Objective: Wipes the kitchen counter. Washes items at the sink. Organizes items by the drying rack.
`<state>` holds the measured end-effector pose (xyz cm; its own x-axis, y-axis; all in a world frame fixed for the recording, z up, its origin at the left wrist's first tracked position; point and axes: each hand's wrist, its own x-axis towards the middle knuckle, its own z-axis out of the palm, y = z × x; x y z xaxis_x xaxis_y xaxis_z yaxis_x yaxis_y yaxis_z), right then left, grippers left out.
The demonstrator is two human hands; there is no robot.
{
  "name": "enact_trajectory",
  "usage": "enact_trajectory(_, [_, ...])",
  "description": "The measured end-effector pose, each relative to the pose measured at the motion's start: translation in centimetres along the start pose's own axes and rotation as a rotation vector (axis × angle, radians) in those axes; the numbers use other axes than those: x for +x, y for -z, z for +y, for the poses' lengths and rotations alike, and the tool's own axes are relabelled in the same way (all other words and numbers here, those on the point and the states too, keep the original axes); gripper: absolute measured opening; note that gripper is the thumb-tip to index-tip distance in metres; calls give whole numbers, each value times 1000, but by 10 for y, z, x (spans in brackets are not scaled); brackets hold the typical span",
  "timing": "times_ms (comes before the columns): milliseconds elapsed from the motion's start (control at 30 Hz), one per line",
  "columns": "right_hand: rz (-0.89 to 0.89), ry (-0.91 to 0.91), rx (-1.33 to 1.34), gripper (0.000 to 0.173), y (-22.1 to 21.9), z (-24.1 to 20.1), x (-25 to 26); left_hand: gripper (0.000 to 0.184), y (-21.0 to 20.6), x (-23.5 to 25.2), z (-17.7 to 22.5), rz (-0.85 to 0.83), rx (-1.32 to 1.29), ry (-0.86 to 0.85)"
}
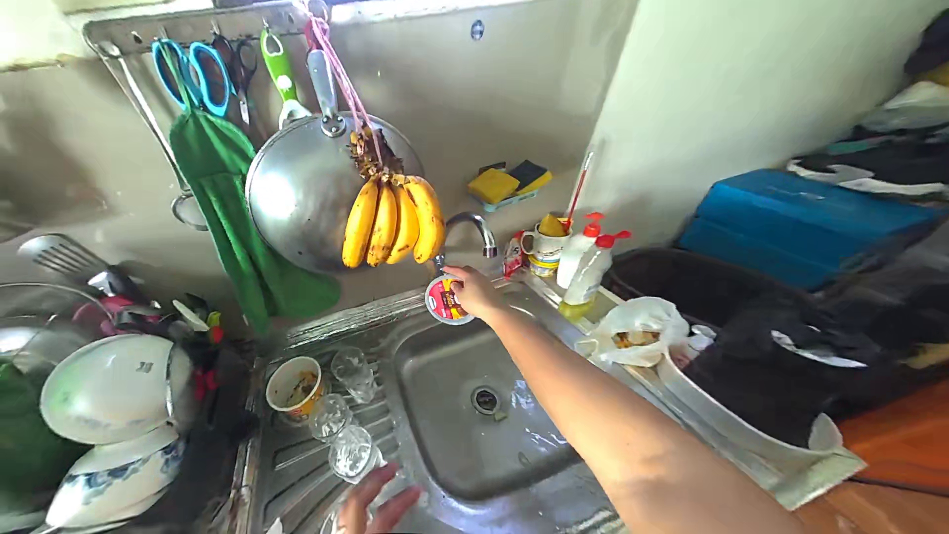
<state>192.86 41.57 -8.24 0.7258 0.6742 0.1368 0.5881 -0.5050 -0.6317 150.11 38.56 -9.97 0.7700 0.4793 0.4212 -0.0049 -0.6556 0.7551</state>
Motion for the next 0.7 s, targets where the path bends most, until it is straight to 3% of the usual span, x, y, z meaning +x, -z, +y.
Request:
enact_trajectory(100, [-66, 114, -58, 46, 3, 0, -11, 59, -60, 42, 2, -44, -412, 137])
enact_trajectory(167, [-112, 148, -37, 38, 7, 4, -30, 68, -100, 78, -1, 0, -742, 421])
enact_trajectory(200, [-158, 180, -11, 31, 9, 7, -43, 64, -119, 99, -5, 62, -930, 582])
enact_trajectory(300, [-522, 348, -68, 26, 23, 22, -74, 70, -158, 161, -31, 249, -1301, 941])
enact_trajectory(333, [-666, 413, -115, 28, 31, 28, -77, 68, -172, 173, -41, 308, -1331, 978])
enact_trajectory(400, [-861, 438, -196, 33, 60, 33, -61, 41, -197, 192, -53, 437, -1307, 984])
enact_trajectory(433, [-809, 398, -202, 31, 79, 35, -46, 35, -204, 200, -55, 470, -1270, 982])
enact_trajectory(467, [-643, 333, -200, 28, 102, 35, -28, 35, -209, 207, -54, 474, -1216, 975])
enact_trajectory(533, [-137, 231, -211, 24, 142, 27, 13, 36, -216, 221, -50, 425, -1113, 947])
enact_trajectory(600, [269, 301, -276, 35, 168, 25, 61, 39, -226, 231, -47, 337, -1044, 894])
enact_trajectory(667, [373, 385, -374, 47, 176, 24, 104, 40, -235, 238, -45, 273, -987, 853])
enact_trajectory(700, [353, 395, -414, 43, 175, 22, 119, 41, -238, 240, -43, 249, -960, 839])
